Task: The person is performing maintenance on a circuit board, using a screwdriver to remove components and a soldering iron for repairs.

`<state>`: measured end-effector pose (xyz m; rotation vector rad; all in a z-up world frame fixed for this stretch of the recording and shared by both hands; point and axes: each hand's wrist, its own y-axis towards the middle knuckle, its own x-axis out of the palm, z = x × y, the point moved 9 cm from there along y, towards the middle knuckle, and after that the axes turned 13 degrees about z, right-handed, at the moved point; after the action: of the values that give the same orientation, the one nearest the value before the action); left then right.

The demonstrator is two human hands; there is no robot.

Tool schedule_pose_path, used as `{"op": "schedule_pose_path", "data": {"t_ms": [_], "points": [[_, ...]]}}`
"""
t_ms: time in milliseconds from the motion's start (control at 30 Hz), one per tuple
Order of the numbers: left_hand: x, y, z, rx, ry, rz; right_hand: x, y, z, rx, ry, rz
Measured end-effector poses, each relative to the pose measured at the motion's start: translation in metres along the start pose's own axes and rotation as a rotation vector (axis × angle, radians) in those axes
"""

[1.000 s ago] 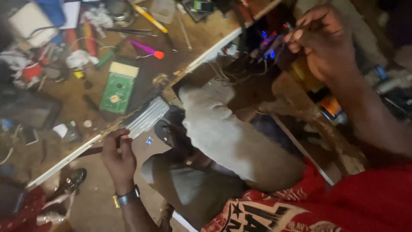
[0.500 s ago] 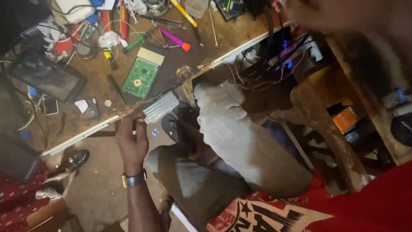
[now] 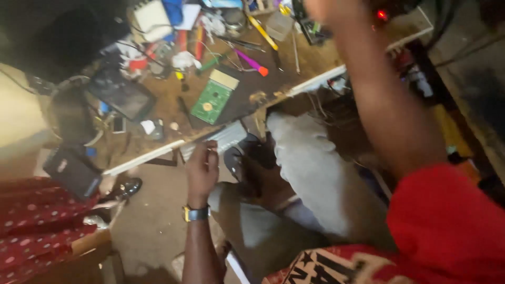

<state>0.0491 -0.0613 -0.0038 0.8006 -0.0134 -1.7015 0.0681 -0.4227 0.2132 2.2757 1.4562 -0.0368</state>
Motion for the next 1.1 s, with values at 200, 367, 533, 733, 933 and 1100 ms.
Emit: {"op": "schedule_pose_path", "data": {"t_ms": [200,367,533,733,933,1100], "points": [[-0.008,0.007,0.01,0.024,0.016,-0.002,-0.019,-0.091,0.156,0.08,0.028,0.074],[-0.003,0.007,-0.003,-0.056,0.025,-0.044,-0.104,-0.148,0.225,0.184,-0.384,0.101],[-0.005,0.007,0.007,0.05,0.007,-0.015,-0.163,-0.195,0.19,-0.13,-0.624,0.161],[-0.004,0.006,0.028,0.068,0.025,0.025,-0.208,-0.278,0.214,0.324,-0.835,0.445],[0.001,-0.028,0.051,-0.144,-0.092,0.069,-0.192,-0.275,0.197,0.042,-0.663,0.507],[0.004,-0.113,0.017,-0.564,-0.22,0.435,-0.2,-0.272,0.222,0.294,-0.664,0.479]]}}
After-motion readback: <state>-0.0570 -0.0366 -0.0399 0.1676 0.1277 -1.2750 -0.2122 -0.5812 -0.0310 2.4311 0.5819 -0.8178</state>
